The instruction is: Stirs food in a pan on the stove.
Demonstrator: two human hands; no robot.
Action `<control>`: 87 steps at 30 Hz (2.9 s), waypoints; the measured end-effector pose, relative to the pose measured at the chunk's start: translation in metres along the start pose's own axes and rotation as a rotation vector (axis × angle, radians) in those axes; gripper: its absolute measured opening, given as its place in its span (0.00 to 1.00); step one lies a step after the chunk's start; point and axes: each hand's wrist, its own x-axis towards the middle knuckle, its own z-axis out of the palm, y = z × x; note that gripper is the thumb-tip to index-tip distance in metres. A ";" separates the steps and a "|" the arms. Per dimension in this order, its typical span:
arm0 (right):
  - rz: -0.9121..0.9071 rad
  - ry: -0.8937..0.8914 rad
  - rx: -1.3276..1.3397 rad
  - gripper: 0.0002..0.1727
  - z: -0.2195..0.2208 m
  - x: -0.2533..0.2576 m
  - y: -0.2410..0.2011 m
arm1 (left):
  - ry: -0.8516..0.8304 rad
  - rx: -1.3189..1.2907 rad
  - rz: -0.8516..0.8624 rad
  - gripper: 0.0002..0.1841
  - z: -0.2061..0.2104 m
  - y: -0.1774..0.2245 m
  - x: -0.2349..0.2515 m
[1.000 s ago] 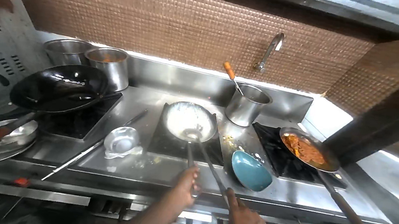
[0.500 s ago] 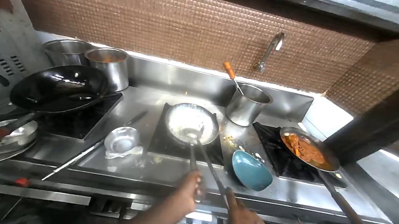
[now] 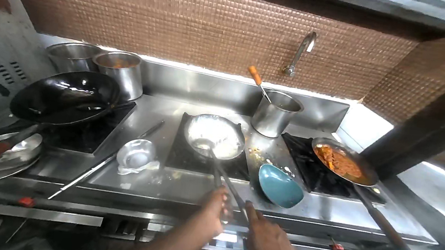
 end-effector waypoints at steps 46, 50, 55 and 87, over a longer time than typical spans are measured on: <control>-0.085 0.094 -0.247 0.44 -0.015 0.060 0.027 | -0.008 0.122 -0.038 0.13 -0.028 0.004 -0.024; -0.025 0.121 -0.187 0.40 -0.014 0.091 0.063 | 0.081 0.155 -0.047 0.11 -0.017 -0.020 -0.049; 0.025 -0.059 0.978 0.33 -0.003 0.041 0.069 | -0.036 0.073 0.008 0.12 -0.018 0.016 0.011; 0.024 -0.034 0.014 0.45 -0.009 0.031 -0.002 | -0.004 0.009 -0.006 0.11 0.003 0.004 0.005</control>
